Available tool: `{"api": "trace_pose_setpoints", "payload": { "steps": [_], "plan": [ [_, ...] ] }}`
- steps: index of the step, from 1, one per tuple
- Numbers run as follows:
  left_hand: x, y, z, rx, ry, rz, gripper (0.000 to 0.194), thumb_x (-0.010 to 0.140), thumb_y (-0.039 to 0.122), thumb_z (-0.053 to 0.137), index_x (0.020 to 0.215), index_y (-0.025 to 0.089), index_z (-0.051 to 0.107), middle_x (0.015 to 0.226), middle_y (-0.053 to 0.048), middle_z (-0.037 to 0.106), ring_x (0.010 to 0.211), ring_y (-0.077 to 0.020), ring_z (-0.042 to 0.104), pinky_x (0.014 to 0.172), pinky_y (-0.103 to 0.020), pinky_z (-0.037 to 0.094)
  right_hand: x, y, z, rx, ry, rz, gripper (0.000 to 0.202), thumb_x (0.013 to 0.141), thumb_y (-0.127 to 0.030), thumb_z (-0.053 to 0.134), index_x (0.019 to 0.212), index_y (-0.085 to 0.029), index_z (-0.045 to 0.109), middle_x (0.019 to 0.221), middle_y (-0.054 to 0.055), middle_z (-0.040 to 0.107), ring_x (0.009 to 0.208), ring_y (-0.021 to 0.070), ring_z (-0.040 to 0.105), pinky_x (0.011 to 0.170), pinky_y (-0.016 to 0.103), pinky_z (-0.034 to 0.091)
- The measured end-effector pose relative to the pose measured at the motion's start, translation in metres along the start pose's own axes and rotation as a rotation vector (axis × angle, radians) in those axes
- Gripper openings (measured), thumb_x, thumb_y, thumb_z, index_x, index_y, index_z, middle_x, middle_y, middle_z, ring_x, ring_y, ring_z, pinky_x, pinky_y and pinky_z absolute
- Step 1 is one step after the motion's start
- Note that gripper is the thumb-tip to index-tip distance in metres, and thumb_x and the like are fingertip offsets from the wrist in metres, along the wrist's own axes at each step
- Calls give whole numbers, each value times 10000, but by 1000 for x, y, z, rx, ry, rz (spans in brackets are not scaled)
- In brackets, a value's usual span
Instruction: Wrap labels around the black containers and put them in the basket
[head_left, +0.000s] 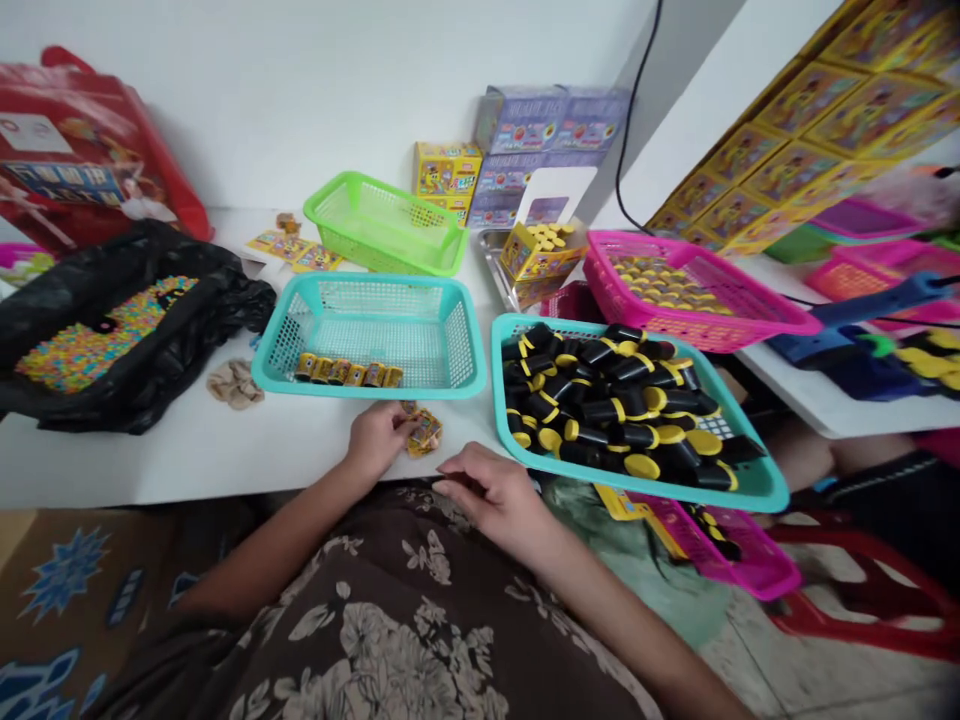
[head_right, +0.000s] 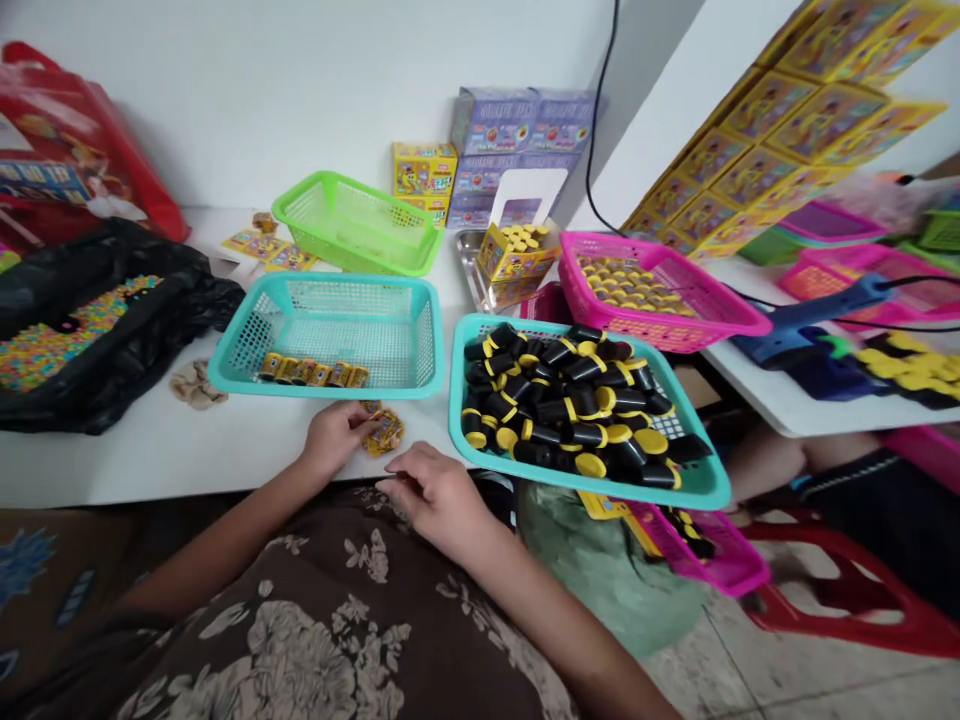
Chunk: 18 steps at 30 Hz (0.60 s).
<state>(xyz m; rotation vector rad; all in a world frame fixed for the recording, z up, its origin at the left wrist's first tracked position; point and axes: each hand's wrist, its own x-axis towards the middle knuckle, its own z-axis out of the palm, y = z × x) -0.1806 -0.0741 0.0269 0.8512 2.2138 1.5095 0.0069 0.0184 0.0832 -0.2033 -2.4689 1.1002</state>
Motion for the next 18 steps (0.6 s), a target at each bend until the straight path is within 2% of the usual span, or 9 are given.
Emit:
{"api": "trace_pose_setpoints", "payload": {
  "steps": [3,7,12,14,16,18],
  "plan": [
    [0,0,0,-55,35,-18,225,625,295,803,547,213,609,572,9,558,588,-150,466,591,-250,337,-3,24,24,-119,103,31,75,903,-244,616,877,-199,669,761,27,632,647,151,618,595,269,508],
    [-7,9,-3,-209,55,-48,245,602,297,832,595,195,609,556,27,555,529,-116,459,552,-241,365,8,42,38,-156,209,85,72,892,-223,611,931,-182,655,813,49,621,668,171,623,635,303,530],
    [-17,20,-8,-333,-50,-105,351,601,385,847,575,185,560,484,50,505,439,-83,425,466,-222,335,20,43,50,6,339,152,353,840,-234,653,1180,-170,584,933,76,652,729,189,657,661,326,553],
    [-19,20,-9,-341,-67,-109,353,613,410,838,577,183,569,477,47,507,437,-83,434,467,-221,345,24,44,53,34,336,157,252,840,-222,634,1089,-184,621,891,59,666,741,187,658,682,321,548],
    [-18,18,-9,-336,-78,-124,342,620,419,828,577,184,583,468,45,507,423,-83,427,457,-224,344,27,47,56,30,322,158,78,853,-206,596,909,-196,649,810,39,669,738,182,649,695,307,534],
    [-15,15,-9,-307,-87,-126,315,634,423,815,587,182,618,468,41,512,419,-85,429,450,-228,346,31,51,57,6,321,184,93,852,-183,573,787,-197,638,754,32,664,728,179,638,694,294,518]
  ]
}}
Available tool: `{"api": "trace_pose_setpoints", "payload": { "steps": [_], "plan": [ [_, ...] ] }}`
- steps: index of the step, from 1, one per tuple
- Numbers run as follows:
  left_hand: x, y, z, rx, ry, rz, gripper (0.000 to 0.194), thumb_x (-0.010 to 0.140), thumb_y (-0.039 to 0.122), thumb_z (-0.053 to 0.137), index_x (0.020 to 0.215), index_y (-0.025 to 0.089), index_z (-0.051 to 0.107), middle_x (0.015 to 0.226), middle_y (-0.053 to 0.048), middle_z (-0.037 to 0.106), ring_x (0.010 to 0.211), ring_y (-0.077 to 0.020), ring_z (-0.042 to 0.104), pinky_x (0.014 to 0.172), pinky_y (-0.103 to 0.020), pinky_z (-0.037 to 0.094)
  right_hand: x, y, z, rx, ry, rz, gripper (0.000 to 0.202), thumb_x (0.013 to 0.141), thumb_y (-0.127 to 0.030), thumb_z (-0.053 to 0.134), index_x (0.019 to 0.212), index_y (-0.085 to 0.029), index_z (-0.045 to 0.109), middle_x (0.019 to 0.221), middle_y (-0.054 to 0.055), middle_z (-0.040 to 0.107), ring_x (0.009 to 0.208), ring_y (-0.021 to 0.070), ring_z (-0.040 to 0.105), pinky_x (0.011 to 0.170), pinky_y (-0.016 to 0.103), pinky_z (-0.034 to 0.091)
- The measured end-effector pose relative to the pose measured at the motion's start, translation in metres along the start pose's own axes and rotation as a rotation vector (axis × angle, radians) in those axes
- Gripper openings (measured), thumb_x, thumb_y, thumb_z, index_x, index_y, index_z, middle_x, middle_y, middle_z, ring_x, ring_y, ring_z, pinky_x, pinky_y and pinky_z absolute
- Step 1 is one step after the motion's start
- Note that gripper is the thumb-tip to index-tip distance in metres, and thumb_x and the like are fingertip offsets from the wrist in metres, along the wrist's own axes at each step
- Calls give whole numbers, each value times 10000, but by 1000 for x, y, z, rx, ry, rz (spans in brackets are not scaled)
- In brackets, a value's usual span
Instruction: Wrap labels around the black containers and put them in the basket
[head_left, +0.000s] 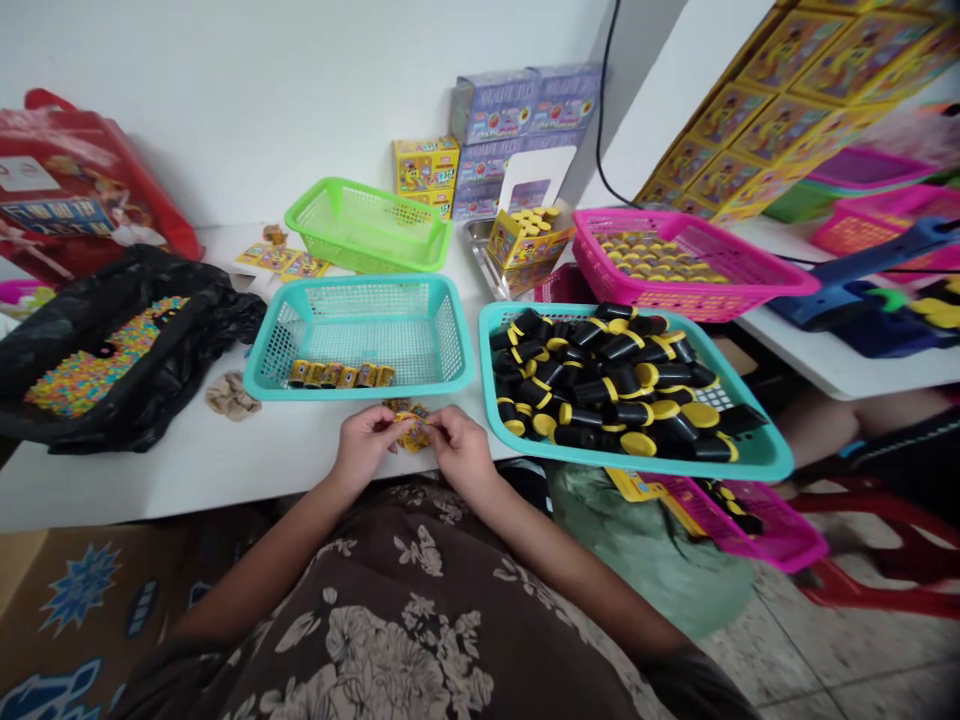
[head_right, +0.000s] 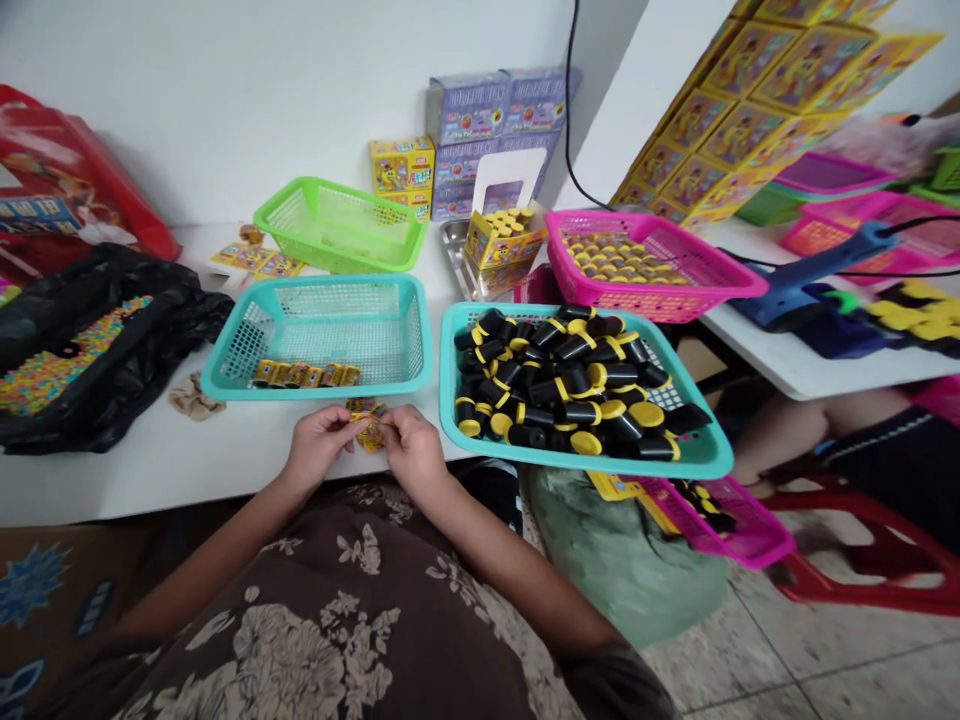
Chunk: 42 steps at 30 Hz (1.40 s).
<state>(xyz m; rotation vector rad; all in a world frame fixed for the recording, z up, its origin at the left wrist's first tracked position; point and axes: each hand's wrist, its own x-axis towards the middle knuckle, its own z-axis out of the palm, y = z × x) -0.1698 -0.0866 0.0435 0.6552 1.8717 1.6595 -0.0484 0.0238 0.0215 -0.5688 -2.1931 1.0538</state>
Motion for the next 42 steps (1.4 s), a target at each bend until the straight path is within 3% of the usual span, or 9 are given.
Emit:
{"api": "trace_pose_setpoints", "payload": {
  "steps": [8,14,16,19,23,28,32,37,42],
  "plan": [
    [4,-6,-12,17,134,-15,344,585,450,842,659,159,674,495,41,547,414,-75,429,429,-213,325,13,4,7,-324,-91,118,108,846,-149,568,884,-169,668,883,86,676,793,211,633,743,309,504],
    [-10,2,-12,-23,71,-17,343,629,418,827,634,162,598,458,46,529,407,-65,403,415,-192,283,0,-17,-9,-261,11,-105,269,965,-233,437,1131,-146,630,961,133,639,893,246,614,830,380,517],
    [-14,8,-10,-40,9,25,334,638,393,824,619,163,582,480,45,534,430,-70,436,437,-192,323,-4,-25,-15,-92,2,-168,260,960,-269,485,1173,-177,601,982,111,643,881,225,613,802,365,527],
    [-18,17,-9,-59,-132,38,292,680,369,801,636,158,605,525,39,547,463,-74,462,462,-193,363,-7,-31,-21,115,-43,-141,103,920,-273,581,979,-206,633,841,38,638,728,169,600,685,299,516],
    [-19,19,-13,-57,-386,-25,239,773,374,732,870,157,723,741,-25,668,628,-125,573,508,-210,423,-14,-37,-30,120,-44,-157,122,916,-200,569,804,-203,618,716,0,602,661,135,577,648,259,483],
    [-20,16,-15,61,-494,14,285,849,403,658,777,136,724,691,-40,655,592,-120,540,528,-231,416,-20,-45,-64,-49,-69,-278,115,939,-190,528,911,-201,639,772,35,628,726,157,596,667,269,484],
    [-22,18,-10,163,-376,134,300,800,401,718,657,141,674,628,-19,593,566,-114,503,491,-227,356,2,-40,-107,-404,-13,-81,135,934,-246,529,892,-189,645,851,76,657,790,192,623,713,304,477],
    [-20,21,-1,228,-307,432,378,781,321,748,521,155,530,560,25,457,539,-95,426,522,-239,321,50,-26,-122,-892,-434,290,173,868,-257,553,938,-143,662,927,158,708,844,275,665,679,334,447],
    [-18,17,-1,241,-251,545,378,781,304,760,548,166,496,569,29,447,543,-100,418,523,-246,321,66,-15,-123,-815,-599,335,327,752,-250,634,1063,-149,644,978,150,710,861,266,661,671,304,445]
  ]
}}
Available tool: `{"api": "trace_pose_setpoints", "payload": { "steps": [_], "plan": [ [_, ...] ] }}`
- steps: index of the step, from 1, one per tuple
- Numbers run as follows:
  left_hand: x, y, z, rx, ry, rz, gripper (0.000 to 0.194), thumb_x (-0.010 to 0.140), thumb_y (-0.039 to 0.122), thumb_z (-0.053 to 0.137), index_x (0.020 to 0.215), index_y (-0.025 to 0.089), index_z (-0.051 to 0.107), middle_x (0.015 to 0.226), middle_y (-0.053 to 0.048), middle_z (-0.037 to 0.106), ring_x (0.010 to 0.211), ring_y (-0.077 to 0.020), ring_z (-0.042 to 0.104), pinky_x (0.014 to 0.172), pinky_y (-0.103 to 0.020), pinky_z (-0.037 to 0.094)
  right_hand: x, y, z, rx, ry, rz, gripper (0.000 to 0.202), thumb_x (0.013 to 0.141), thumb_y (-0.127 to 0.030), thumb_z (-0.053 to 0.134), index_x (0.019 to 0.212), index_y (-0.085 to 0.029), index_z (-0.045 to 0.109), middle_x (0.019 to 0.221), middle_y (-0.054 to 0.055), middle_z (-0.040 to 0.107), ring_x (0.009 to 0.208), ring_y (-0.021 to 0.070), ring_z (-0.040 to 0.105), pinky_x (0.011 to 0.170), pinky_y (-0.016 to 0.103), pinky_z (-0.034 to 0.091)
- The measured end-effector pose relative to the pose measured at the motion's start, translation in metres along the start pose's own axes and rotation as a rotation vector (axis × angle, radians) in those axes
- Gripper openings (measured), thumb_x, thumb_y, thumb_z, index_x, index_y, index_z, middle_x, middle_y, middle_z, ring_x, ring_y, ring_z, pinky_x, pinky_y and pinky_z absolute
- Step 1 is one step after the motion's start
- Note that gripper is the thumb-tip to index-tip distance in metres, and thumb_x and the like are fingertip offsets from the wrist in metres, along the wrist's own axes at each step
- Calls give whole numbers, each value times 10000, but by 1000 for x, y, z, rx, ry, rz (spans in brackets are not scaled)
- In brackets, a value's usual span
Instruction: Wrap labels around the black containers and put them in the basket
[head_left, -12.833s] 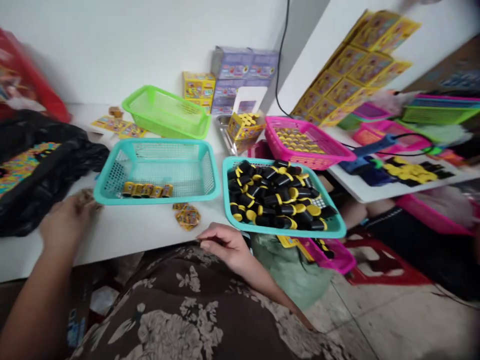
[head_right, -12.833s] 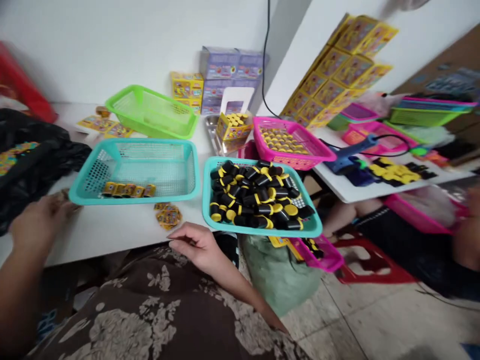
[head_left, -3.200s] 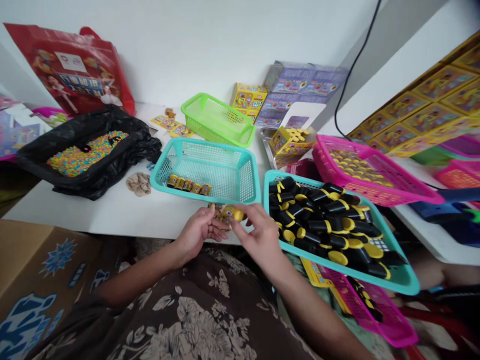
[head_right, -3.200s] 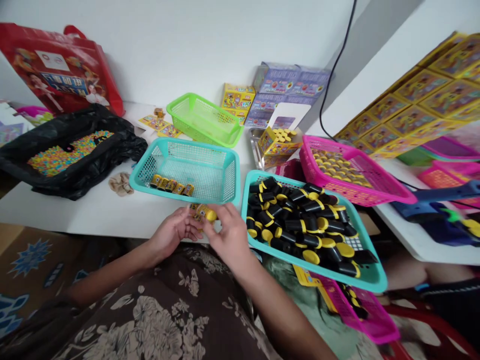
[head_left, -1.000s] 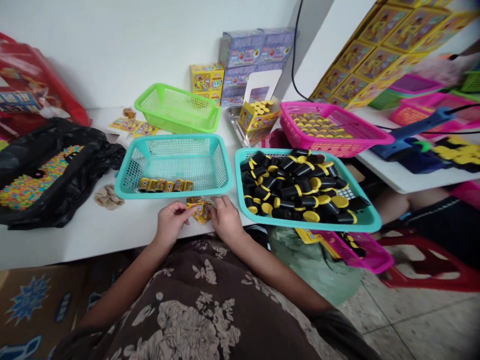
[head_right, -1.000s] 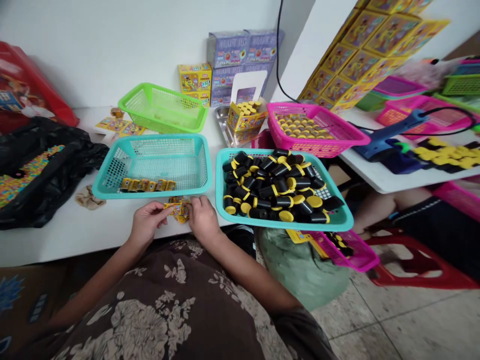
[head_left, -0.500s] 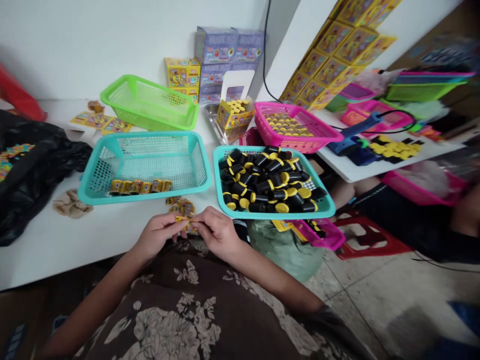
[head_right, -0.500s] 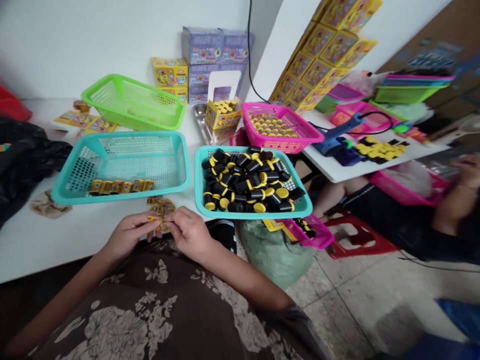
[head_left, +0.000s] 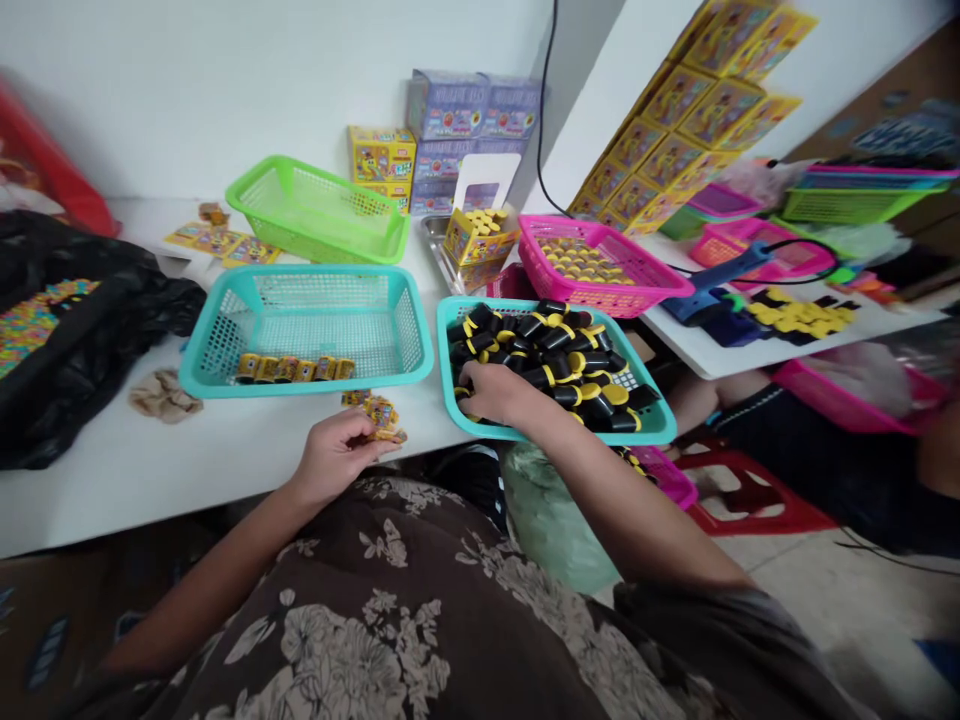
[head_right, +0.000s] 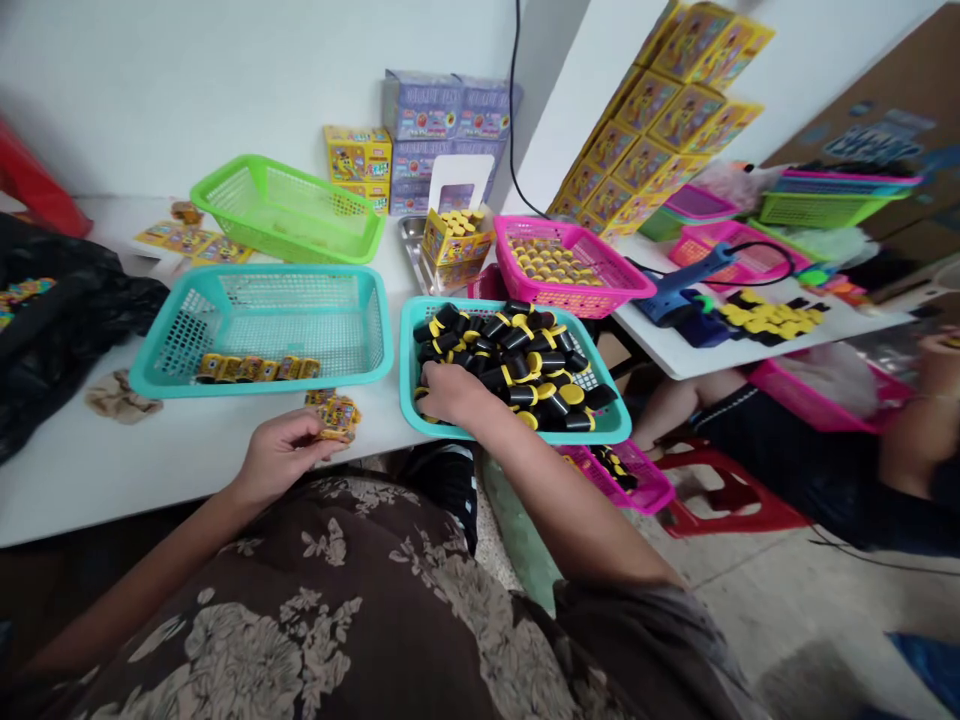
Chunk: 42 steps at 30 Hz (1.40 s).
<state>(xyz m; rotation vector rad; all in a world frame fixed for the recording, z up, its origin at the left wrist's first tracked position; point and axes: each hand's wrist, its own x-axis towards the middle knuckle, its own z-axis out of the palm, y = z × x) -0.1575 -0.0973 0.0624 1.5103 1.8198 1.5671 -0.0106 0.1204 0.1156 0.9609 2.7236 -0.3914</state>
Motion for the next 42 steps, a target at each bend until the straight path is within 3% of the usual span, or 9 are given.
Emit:
{"api": "trace_pose_setpoints", "payload": {
  "steps": [6,12,16,20,23,26,30,35,42],
  "plan": [
    [-6,-9,-2,-14,2,-69,355,780,300,766,572,166,512,590,20,477,545,-101,447,509,-244,341,-4,14,6,158,-30,-62,413,668,-219,667,1076,-173,625,856,62,679,727,193,607,618,258,417],
    [-5,-7,1,-109,-1,-147,363,766,326,775,579,170,506,599,23,474,532,-97,468,485,-233,372,-7,12,2,221,128,17,343,626,-208,696,963,-168,644,706,11,620,631,157,549,566,261,380],
    [-3,-4,4,-147,-19,-209,347,736,359,795,588,168,545,608,13,512,539,-101,485,488,-232,388,-21,9,-7,746,172,-85,282,628,-220,636,906,-178,650,681,-10,577,568,140,538,486,262,437],
    [-1,1,6,-182,-31,-237,315,731,367,792,610,163,585,602,8,541,537,-99,488,489,-226,384,-42,-14,-3,1202,-77,-299,339,653,-236,621,986,-203,678,754,1,621,604,143,583,481,263,522],
    [-1,6,4,-187,-40,-246,289,727,351,790,623,155,604,596,10,547,530,-94,495,495,-224,386,-48,-35,7,1208,-161,-385,327,682,-233,629,998,-219,713,799,0,630,592,115,559,486,243,516],
    [-2,9,1,-228,-52,-284,271,716,339,792,642,149,613,609,14,551,514,-89,514,495,-223,400,-45,-46,15,1130,-83,-442,287,682,-210,643,948,-225,750,811,1,607,635,113,539,523,236,478],
    [-6,6,-2,-315,-84,-373,290,693,359,805,668,146,610,595,14,576,492,-93,534,484,-223,431,-39,-46,21,1145,-22,-478,247,689,-204,643,912,-223,747,796,4,634,676,130,544,631,280,455],
    [-6,4,-3,-407,-119,-463,306,652,355,832,689,139,618,584,10,610,490,-93,553,478,-214,451,-34,-46,26,1178,-71,-446,189,688,-231,626,850,-209,721,747,4,643,651,143,541,593,285,403],
    [-8,3,-5,-495,-137,-531,276,641,308,837,717,141,632,598,14,637,497,-96,578,506,-235,511,-31,-52,26,970,110,-539,165,737,-218,579,824,-211,719,799,22,655,764,173,568,703,318,426]
  ]
}}
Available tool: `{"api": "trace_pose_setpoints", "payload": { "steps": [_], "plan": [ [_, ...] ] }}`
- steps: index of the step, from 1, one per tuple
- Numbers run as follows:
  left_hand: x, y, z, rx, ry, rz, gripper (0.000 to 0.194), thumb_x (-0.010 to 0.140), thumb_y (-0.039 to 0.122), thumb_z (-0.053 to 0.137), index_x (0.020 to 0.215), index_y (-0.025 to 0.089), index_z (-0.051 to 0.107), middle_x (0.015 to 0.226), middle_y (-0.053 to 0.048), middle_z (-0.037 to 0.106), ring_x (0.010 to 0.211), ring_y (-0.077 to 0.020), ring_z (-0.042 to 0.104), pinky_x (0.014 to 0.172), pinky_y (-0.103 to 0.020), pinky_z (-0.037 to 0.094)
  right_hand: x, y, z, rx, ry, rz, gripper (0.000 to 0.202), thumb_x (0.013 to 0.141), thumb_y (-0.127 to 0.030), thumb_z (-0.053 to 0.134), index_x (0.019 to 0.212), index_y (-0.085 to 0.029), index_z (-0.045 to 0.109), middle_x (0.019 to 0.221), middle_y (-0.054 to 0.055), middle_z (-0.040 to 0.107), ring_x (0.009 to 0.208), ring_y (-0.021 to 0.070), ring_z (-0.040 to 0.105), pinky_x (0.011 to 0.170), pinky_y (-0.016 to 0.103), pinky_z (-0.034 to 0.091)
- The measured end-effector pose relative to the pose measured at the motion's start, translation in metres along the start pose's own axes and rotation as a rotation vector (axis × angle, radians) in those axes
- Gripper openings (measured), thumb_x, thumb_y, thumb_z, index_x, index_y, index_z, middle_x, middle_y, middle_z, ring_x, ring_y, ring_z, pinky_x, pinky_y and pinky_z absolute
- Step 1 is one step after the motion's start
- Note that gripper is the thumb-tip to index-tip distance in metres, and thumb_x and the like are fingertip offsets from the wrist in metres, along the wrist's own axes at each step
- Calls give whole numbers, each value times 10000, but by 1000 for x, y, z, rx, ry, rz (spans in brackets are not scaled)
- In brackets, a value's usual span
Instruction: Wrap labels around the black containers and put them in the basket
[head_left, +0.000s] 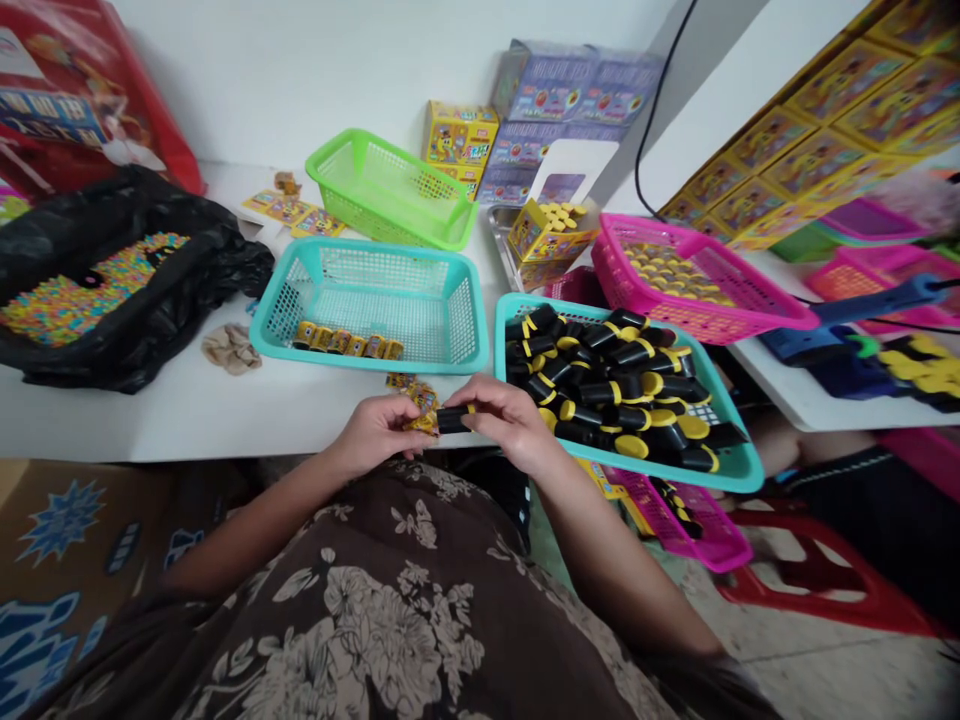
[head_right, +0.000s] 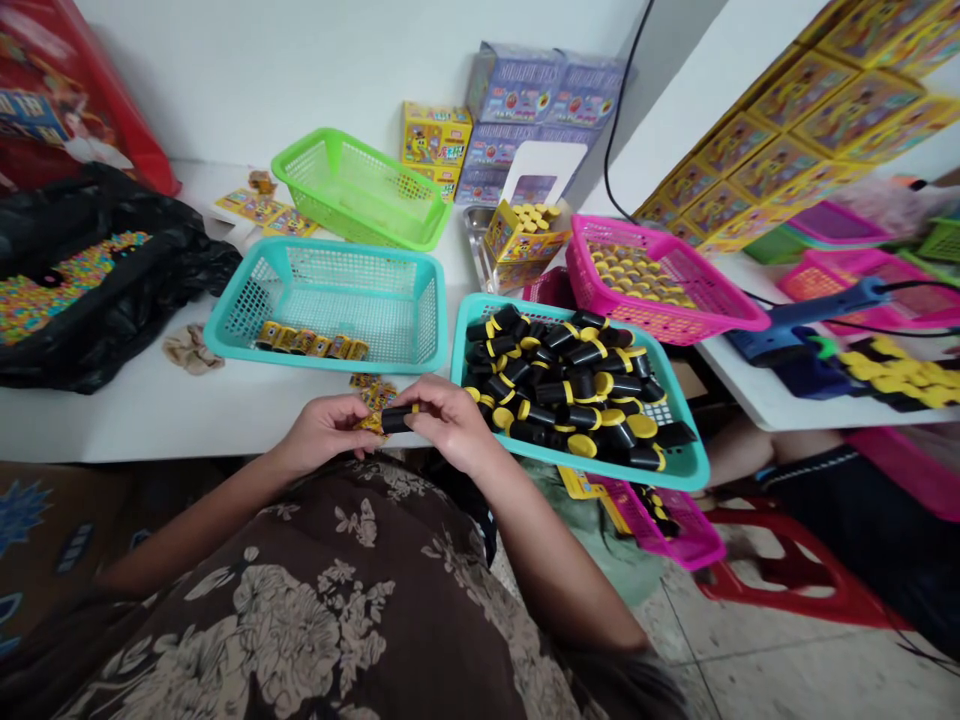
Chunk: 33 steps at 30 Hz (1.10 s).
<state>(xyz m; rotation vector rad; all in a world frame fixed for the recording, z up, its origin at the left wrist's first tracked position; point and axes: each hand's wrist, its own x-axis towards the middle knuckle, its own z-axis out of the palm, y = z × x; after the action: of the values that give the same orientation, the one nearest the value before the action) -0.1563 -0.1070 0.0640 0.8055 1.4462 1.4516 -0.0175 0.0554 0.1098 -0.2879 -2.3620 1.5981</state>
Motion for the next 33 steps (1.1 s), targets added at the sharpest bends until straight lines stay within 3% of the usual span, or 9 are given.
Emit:
{"api": "trace_pose_setpoints", "payload": {
  "steps": [6,8,12,15,19,26,33],
  "plan": [
    [-2,3,-2,-8,12,-12,297,696,388,807,672,140,645,570,-11,655,486,-101,586,484,-228,496,-5,-1,11,-59,194,84,286,910,-318,414,726,-210,605,621,-15,509,608,144,488,585,276,391],
    [-3,4,-4,-7,34,-2,307,702,397,802,650,140,640,557,-12,652,475,-98,582,472,-220,485,-7,-2,18,-92,177,79,308,931,-361,421,714,-210,579,619,-19,495,601,139,477,582,270,391],
    [-4,4,-6,-42,35,8,296,712,392,800,679,138,651,564,-8,654,481,-101,592,480,-221,501,-11,-2,29,-132,47,12,162,899,-339,514,886,-213,614,642,-40,503,572,120,453,572,253,384],
    [-5,4,-8,-93,-15,-30,286,740,395,782,748,130,674,587,-19,666,492,-112,609,480,-227,515,-10,2,32,-144,-13,-27,165,898,-295,498,796,-207,593,651,-36,515,587,112,464,582,242,384],
    [-6,3,-11,-167,-81,-97,298,785,409,741,843,120,697,632,-47,683,540,-144,658,477,-233,521,-7,7,32,-165,8,-53,234,895,-265,467,674,-205,514,642,-30,502,617,112,475,608,239,392],
    [-7,6,-10,-77,10,-25,294,765,384,756,894,124,705,662,-33,689,537,-118,627,499,-234,527,-8,13,31,-175,13,-83,220,877,-251,467,665,-205,504,643,-28,505,611,113,476,613,239,391],
    [-8,8,-10,15,18,1,301,785,426,729,770,133,660,589,-12,647,479,-102,581,478,-225,491,-8,12,32,-128,71,-17,211,876,-291,511,691,-198,551,623,-36,504,592,114,467,590,241,393]
  ]
}}
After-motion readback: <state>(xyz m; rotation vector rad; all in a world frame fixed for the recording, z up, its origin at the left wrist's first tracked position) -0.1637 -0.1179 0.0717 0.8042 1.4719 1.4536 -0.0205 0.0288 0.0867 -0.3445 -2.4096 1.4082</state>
